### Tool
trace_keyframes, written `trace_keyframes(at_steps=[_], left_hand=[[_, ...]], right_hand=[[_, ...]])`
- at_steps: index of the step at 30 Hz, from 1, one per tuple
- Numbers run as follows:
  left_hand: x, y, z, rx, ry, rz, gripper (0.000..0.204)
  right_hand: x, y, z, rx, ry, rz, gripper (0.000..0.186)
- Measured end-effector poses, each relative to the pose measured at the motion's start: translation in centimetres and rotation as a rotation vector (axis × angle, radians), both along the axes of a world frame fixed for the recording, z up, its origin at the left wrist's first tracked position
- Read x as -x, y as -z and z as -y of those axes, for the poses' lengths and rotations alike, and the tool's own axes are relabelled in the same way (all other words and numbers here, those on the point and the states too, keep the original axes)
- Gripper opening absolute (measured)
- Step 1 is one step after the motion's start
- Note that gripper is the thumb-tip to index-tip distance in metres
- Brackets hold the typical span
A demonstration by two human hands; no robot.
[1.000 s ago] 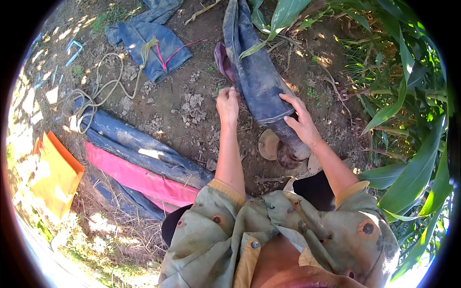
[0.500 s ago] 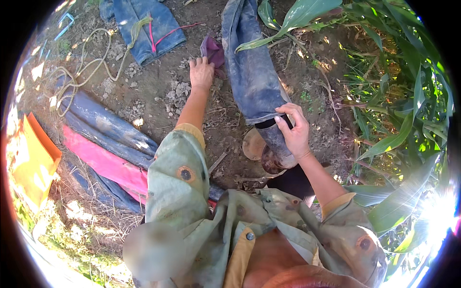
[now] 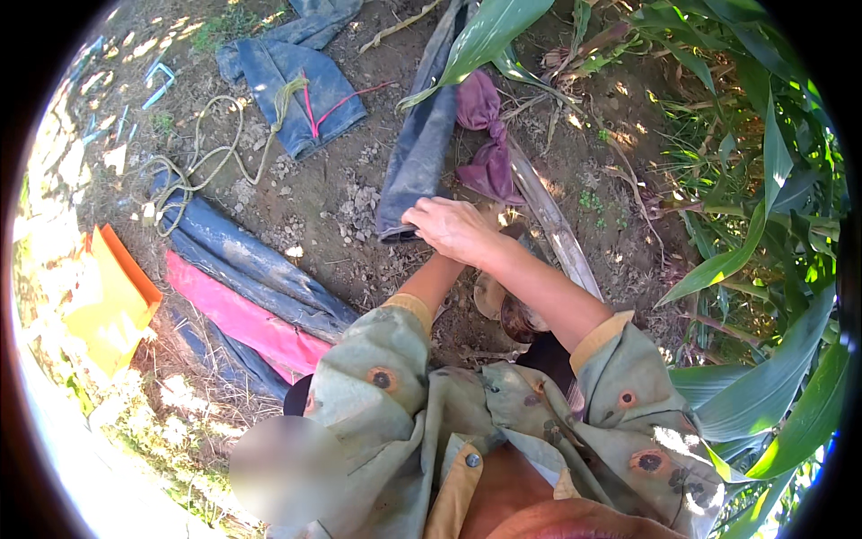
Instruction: The person uses pliers to tighten a metal clamp on a pipe joint. They then wrap a piece of black plastic around the joint and tie it securely with a rope, creating a makeshift seal.
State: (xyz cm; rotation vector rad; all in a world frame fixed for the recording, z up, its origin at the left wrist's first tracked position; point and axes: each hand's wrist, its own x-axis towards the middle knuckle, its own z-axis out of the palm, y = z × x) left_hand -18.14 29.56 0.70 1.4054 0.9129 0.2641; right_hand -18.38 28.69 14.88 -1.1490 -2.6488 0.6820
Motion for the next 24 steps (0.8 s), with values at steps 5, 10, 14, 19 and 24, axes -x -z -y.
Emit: trace_keyframes(at_steps=[5,10,14,19,24], left_hand=[[9.2,-11.3,1.8,0.367,0.932,-0.682,0.033],[16.5,-15.5,-3.7,0.365,0.607,-0.677,0.030],[17.1,-12.1,-7.8,-0.213,0.578,-0.842,0.026],[11.9,-10.2,-9.4,-0.272,0.600,-0.620,0.031],[9.1,-11.0,-7.6,-0.124,0.584,-0.703,0.034]], right_hand=[[-0.8,-1.9,1.1,-0.031,0.150,-0.236,0.017],[-7.4,-1.2,0.1,0.170,0.156,-0.033,0.014],[-12.4,-0.6,-2.6,0.313,0.118,-0.096,0.021],[-19.4,1.7,3.1,0.356,0.210,-0.063,0.019],[-20.0,2.6,6.9,0.502,0.415,-0.067,0.019]])
